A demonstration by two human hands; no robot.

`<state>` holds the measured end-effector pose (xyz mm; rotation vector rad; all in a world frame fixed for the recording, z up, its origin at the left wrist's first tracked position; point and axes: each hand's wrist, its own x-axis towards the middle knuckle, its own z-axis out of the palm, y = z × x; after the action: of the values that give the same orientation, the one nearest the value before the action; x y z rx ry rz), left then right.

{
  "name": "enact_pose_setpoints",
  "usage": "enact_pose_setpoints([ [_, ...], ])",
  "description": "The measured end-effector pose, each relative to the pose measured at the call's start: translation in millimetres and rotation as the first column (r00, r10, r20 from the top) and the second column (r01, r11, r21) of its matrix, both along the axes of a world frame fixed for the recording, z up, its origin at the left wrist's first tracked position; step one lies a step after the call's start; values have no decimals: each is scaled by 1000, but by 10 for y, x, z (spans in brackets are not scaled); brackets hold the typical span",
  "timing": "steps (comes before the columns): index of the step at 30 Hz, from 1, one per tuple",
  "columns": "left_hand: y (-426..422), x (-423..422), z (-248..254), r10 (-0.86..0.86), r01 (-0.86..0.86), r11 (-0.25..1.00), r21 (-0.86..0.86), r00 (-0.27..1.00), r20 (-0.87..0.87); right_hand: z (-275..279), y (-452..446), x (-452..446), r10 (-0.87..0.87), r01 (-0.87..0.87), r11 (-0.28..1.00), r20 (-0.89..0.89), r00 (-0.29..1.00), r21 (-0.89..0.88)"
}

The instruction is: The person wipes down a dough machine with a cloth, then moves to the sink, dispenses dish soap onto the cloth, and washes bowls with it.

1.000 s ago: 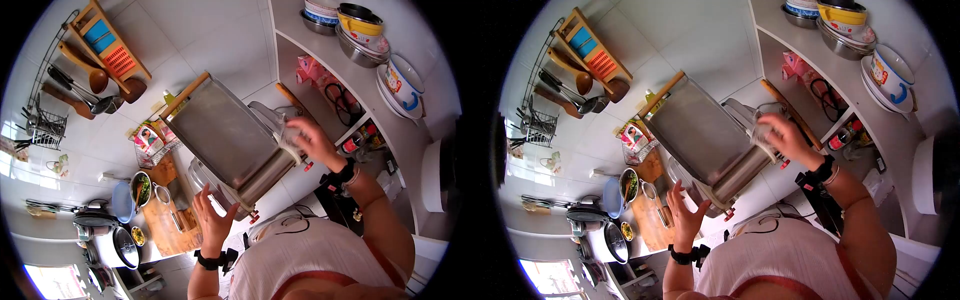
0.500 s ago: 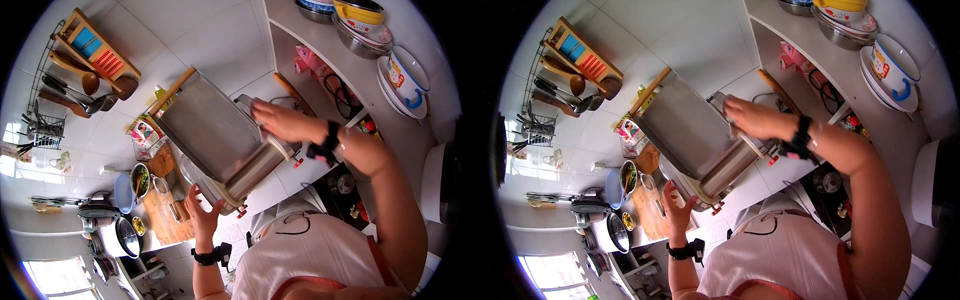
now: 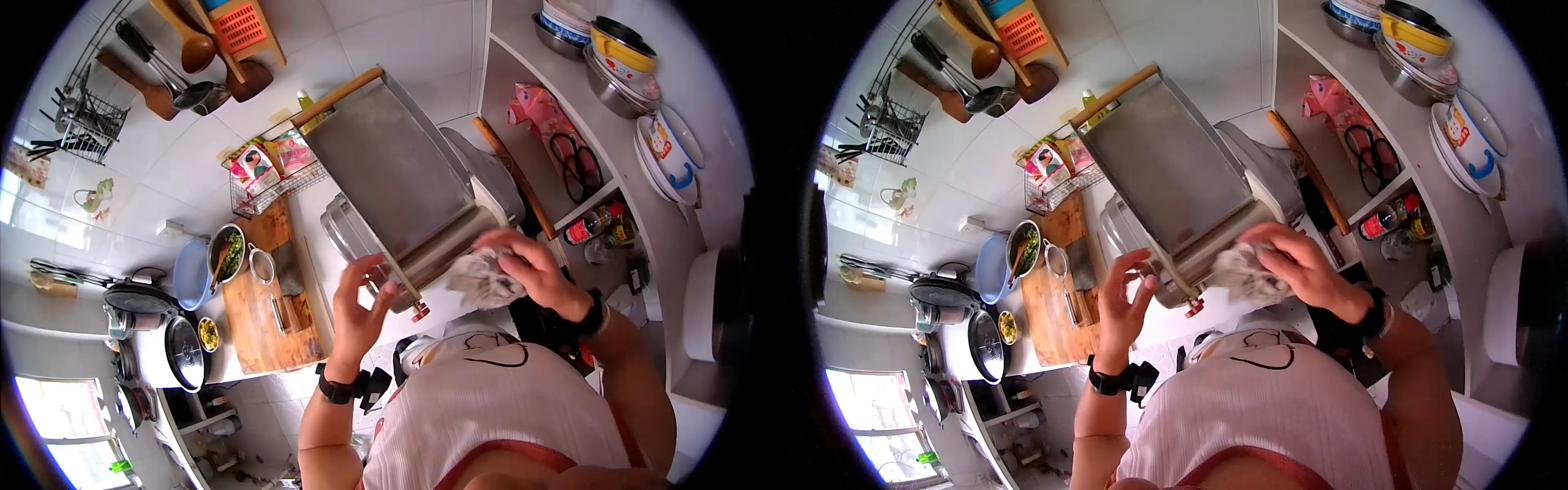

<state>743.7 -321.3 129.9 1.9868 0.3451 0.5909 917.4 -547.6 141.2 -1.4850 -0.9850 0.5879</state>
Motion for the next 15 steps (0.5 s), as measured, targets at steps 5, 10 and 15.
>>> enact_pose_setpoints([
  [5, -41, -180, 352, -348, 375, 580, -723, 917, 197, 194, 886, -360, 337, -142, 939, -768, 545, 312],
  [10, 412, -560, 30, -207, 289, 708, -645, 957, 202, 257, 1282, -667, 315, -170, 948, -851, 421, 268],
  [15, 631, -851, 175, -145, 295, 565, -770, 955, 259, 181, 1482, -1141, 296, -289, 949, -677, 674, 127],
])
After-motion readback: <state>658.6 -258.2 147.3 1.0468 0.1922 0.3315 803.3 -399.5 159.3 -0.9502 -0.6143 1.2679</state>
